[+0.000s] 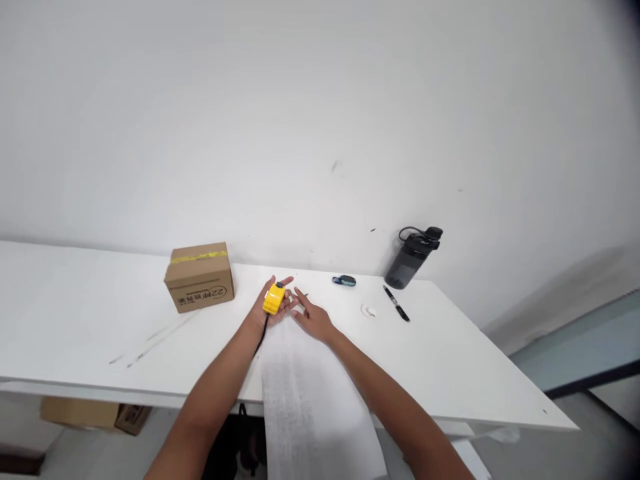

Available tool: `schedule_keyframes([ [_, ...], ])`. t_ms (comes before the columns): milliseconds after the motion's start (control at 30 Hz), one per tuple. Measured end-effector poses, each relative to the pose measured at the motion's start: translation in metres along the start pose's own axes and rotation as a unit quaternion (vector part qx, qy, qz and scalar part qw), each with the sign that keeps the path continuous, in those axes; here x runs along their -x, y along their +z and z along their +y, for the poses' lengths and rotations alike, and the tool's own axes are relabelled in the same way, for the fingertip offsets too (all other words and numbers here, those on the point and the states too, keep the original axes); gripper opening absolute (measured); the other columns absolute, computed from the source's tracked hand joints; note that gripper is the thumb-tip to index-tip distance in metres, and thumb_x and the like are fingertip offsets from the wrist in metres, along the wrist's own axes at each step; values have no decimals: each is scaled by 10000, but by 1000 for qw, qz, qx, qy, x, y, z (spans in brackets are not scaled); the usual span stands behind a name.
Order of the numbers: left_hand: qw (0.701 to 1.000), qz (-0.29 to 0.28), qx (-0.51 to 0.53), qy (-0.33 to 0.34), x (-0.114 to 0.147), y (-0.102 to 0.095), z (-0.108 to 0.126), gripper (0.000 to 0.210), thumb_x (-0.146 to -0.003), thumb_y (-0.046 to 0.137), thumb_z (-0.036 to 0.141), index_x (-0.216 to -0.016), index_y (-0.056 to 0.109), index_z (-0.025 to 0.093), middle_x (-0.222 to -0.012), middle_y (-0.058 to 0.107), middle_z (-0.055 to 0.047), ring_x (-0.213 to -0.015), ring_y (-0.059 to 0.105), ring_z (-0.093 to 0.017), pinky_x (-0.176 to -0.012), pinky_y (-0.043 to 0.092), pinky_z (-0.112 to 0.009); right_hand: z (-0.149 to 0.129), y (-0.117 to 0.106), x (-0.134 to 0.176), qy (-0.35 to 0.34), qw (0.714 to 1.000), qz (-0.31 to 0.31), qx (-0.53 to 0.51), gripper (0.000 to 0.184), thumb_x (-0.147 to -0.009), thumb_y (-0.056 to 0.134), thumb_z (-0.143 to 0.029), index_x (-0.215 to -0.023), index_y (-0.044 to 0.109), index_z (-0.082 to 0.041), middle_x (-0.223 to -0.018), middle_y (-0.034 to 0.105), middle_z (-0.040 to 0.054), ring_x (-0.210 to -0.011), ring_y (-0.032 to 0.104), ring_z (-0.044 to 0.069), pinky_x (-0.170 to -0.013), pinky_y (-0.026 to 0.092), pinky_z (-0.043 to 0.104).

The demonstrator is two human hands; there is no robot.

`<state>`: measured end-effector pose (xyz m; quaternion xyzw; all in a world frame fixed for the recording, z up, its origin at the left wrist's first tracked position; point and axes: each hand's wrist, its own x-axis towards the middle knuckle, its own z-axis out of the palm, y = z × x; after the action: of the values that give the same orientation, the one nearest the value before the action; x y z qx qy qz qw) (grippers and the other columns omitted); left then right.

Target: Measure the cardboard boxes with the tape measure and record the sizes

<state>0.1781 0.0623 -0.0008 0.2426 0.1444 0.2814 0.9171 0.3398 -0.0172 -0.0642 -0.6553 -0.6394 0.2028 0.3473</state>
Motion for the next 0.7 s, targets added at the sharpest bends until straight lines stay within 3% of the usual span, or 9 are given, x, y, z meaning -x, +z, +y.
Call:
schedule_keyframes([
  [100, 999, 41, -6, 19, 23, 18, -3, 379, -1007, 398, 417, -946, 673, 164, -614, 607, -31, -391, 510, -115, -636, 607, -326, -19, -11, -12, 3, 999, -32, -3, 821, -868, 616, -532, -1595, 299, -319, -1239, 715, 79, -1076, 679, 321, -995, 480, 514],
  [167, 996, 67, -23, 48, 45, 28, -3, 288, -984, 467, 381, -916, 661, 180, -654, 623, -33, -438, 553, -125, -621, 603, -324, -36, -26, -16, 4, 999, -28, -39, 800, -852, 645, -528, -1562, 387, -264, -1491, 544, 115, -1354, 515, 354, -1144, 354, 540],
  [233, 987, 103, -48, 114, 71, 37, -2, 203, -951, 541, 357, -903, 651, 193, -704, 638, -31, -514, 602, -135, -627, 598, -310, -56, -39, -9, -3, 994, -2, -113, 732, -888, 603, -554, -1528, 439, -239, -1610, 384, 113, -1490, 343, 316, -1222, 242, 504],
  [300, 961, 144, -99, 214, 97, 45, -2, 159, -925, 587, 349, -891, 648, 207, -771, 647, -30, -609, 631, -144, -615, 577, -278, -78, -41, 11, -24, 974, 0, -227, 698, -929, 529, -611, -1527, 422, -268, -1624, 361, 103, -1501, 328, 273, -1224, 249, 485],
  [433, 841, 222, -313, 382, 140, 62, -16, 245, -937, 557, 449, -939, 644, 220, -908, 632, -35, -739, 608, -154, -610, 519, -249, -124, -7, 79, -53, 881, -64, -467, 860, -825, 650, -697, -1540, 340, -334, -1541, 475, 112, -1381, 491, 277, -1108, 414, 498],
  [500, 788, 232, -426, 380, 154, 67, -32, 373, -975, 440, 543, -997, 628, 221, -955, 627, -47, -789, 600, -172, -666, 519, -284, -146, 17, 112, -48, 825, -53, -560, 868, -763, 707, -714, -1483, 411, -331, -1489, 520, 108, -1291, 559, 283, -1020, 489, 480],
  [600, 720, 180, -587, 323, 169, 66, -57, 501, -1016, 256, 570, -1073, 614, 224, -1002, 644, -77, -897, 605, -212, -798, 520, -364, -168, 42, 151, -20, 750, 3, -662, 762, -732, 756, -686, -1357, 531, -313, -1331, 623, 93, -1132, 628, 271, -863, 564, 424],
  [700, 594, 113, -732, 315, 178, 57, -68, 460, -1024, 283, 501, -1141, 620, 209, -1109, 655, -115, -1105, 563, -261, -1004, 446, -455, -171, 50, 181, 25, 710, 50, -702, 744, -724, 795, -629, -1351, 537, -320, -1183, 677, 77, -1006, 651, 254, -750, 583, 387],
])
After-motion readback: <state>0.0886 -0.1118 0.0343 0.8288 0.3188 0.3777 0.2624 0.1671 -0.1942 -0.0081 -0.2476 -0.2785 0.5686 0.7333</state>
